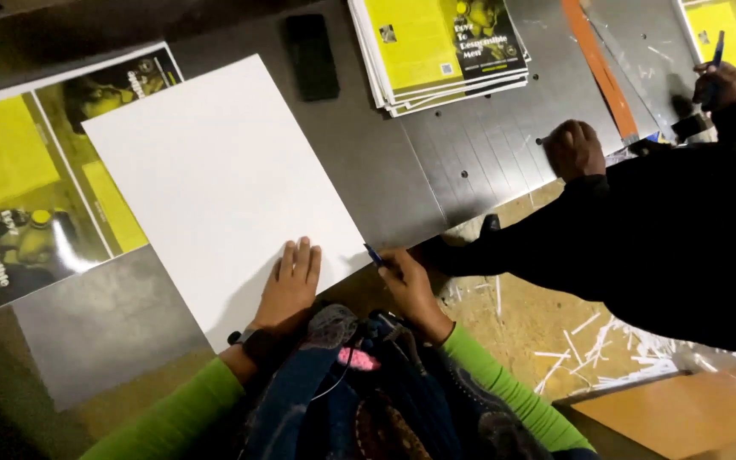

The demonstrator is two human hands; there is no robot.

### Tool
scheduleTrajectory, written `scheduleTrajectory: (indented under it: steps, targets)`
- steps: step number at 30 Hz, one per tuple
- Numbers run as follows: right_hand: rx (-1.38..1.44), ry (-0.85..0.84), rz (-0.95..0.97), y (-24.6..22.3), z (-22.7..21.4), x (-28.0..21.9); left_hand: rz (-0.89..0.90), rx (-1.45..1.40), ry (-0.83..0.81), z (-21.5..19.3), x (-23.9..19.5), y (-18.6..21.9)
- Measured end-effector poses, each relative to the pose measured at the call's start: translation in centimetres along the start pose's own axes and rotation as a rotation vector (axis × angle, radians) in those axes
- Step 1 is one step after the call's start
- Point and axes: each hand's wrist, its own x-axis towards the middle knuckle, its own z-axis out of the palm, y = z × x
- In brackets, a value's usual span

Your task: A person is manually aligning printed sheets and using a tool to mark or cut them at a workstation.

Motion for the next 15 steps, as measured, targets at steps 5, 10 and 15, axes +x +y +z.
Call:
scheduleTrajectory:
  steps: [5,10,15]
  targets:
    - [0.256,-0.057,-0.020,-2.2,-0.6,-0.3,0.076,0.001,-0.033,-6.7,-0.6,-0.9]
    - [0.379,-0.131,-0.429,-11.9,-4.4,-1.0,-0.101,-0.288,-0.375,-23.1,4.0,-2.5]
    - [0.458,-0.056,-0.663,-20.9,-7.7,-1.5,-0.172,-0.036,-0.206,-37.3,9.2,-1.6]
